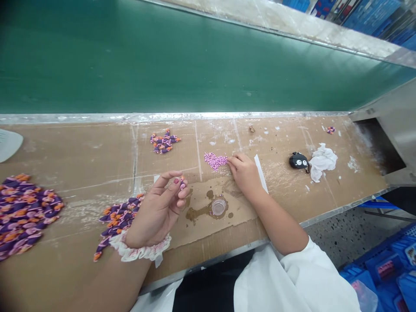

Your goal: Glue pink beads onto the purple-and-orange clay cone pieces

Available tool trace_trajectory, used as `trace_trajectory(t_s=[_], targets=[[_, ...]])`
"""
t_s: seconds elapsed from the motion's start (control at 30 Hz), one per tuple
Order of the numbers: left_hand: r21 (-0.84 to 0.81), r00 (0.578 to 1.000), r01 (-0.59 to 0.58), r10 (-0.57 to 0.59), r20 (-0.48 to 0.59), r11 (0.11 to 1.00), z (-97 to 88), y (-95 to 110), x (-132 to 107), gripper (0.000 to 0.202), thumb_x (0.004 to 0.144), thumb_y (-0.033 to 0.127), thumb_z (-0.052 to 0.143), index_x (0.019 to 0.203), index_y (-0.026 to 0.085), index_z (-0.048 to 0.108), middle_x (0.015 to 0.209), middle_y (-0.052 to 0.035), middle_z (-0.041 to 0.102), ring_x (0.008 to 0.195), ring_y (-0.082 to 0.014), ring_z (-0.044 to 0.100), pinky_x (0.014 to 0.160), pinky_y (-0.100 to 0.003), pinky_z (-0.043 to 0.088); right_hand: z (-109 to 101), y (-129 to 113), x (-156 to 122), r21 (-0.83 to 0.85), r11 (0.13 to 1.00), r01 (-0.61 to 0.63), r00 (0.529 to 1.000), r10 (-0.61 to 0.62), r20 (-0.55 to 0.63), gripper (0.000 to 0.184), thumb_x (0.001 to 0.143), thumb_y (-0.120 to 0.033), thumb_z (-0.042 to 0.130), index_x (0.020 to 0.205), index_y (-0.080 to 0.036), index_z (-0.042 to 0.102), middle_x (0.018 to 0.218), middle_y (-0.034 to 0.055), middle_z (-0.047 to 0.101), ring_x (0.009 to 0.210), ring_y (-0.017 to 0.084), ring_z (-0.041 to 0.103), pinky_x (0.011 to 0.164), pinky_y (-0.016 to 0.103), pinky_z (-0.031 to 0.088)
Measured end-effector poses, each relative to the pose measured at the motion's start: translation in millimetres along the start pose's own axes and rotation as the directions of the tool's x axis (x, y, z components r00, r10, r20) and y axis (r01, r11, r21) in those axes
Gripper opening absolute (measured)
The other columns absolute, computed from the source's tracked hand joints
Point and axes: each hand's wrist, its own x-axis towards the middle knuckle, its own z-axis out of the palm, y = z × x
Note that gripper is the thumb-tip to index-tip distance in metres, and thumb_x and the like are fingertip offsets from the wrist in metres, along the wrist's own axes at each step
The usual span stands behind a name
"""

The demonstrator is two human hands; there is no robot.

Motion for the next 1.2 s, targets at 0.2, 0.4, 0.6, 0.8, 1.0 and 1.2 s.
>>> trace_trajectory(t_s=[0.2, 0.4, 0.6, 0.8, 1.0, 1.2], targets=[[0.064, 1.0, -0.005, 0.004, 0.014, 0.998, 1.8, -1.5, -2.0, 0.031, 0.056, 0.027, 0.091, 0.078, 0.018, 0.071, 0.072, 0.0033, 0.065, 0.066, -0.0061, 0.064, 0.06, -0.011, 0.056, -0.9, -4.5, 1.6, -0.022, 1.0, 0.004, 1.0, -0.003, 0.014, 0.021, 0.096, -0.022, 0.046, 0.09, -0.02, 0.065, 0.092, 0.0083, 0.065, 0.085, 0.022, 0.06, 0.075, 0.034, 0.049], [0.171, 0.999, -0.008, 0.001, 0.042, 0.985, 1.9, -4.8, -3.5, 0.02, 0.066, 0.027, 0.085, 0.079, 0.018, 0.074, 0.073, 0.0012, 0.07, 0.071, -0.0085, 0.068, 0.068, -0.014, 0.059, -5.1, -5.6, 1.1, 0.034, 0.999, -0.02, 1.0, 0.021, -0.019, 0.017, 0.095, -0.02, 0.045, 0.094, -0.02, 0.062, 0.095, 0.0083, 0.062, 0.087, 0.021, 0.06, 0.079, 0.034, 0.049], [0.19, 0.998, -0.006, -0.006, 0.067, 0.982, 1.1, -4.7, -3.2, 0.015, 0.072, 0.026, 0.081, 0.08, 0.018, 0.073, 0.075, 0.0008, 0.071, 0.072, -0.0091, 0.069, 0.07, -0.015, 0.059, -11.3, 3.8, 17.1, 0.068, 0.996, -0.066, 0.996, 0.061, 0.07, 0.013, 0.091, -0.019, 0.055, 0.092, -0.019, 0.068, 0.089, 0.0056, 0.068, 0.08, 0.019, 0.064, 0.073, 0.031, 0.051], [0.172, 0.995, 0.007, -0.024, 0.096, 0.985, 0.1, -6.4, -4.3, 0.014, 0.073, 0.024, 0.079, 0.082, 0.017, 0.071, 0.074, 0.001, 0.07, 0.073, -0.0091, 0.069, 0.071, -0.017, 0.059, -19.3, 5.4, 52.2, 0.034, 0.999, -0.017, 0.965, 0.008, 0.263, 0.011, 0.084, -0.013, 0.065, 0.081, -0.02, 0.072, 0.084, 0.0031, 0.071, 0.079, 0.017, 0.066, 0.075, 0.029, 0.049], [0.15, 0.995, 0.018, -0.032, 0.095, 0.989, 1.3, -7.2, -3.1, 0.016, 0.072, 0.025, 0.08, 0.081, 0.016, 0.069, 0.073, 0.0013, 0.069, 0.073, -0.0096, 0.068, 0.073, -0.019, 0.059, -19.2, -0.2, 59.9, -0.053, 0.997, 0.064, 0.929, -0.04, 0.368, 0.016, 0.087, -0.013, 0.058, 0.077, -0.018, 0.069, 0.082, 0.005, 0.066, 0.074, 0.017, 0.058, 0.066, 0.028, 0.041], [0.168, 0.994, 0.02, -0.038, 0.102, 0.986, 1.3, -7.9, -1.5, 0.018, 0.072, 0.026, 0.08, 0.082, 0.016, 0.069, 0.073, 0.0013, 0.07, 0.073, -0.0098, 0.069, 0.074, -0.02, 0.059, -17.9, -2.0, 72.0, -0.034, 0.992, 0.124, 0.902, -0.098, 0.42, 0.02, 0.08, -0.003, 0.055, 0.067, -0.017, 0.053, 0.078, 0.0053, 0.058, 0.068, 0.016, 0.047, 0.058, 0.028, 0.032]])
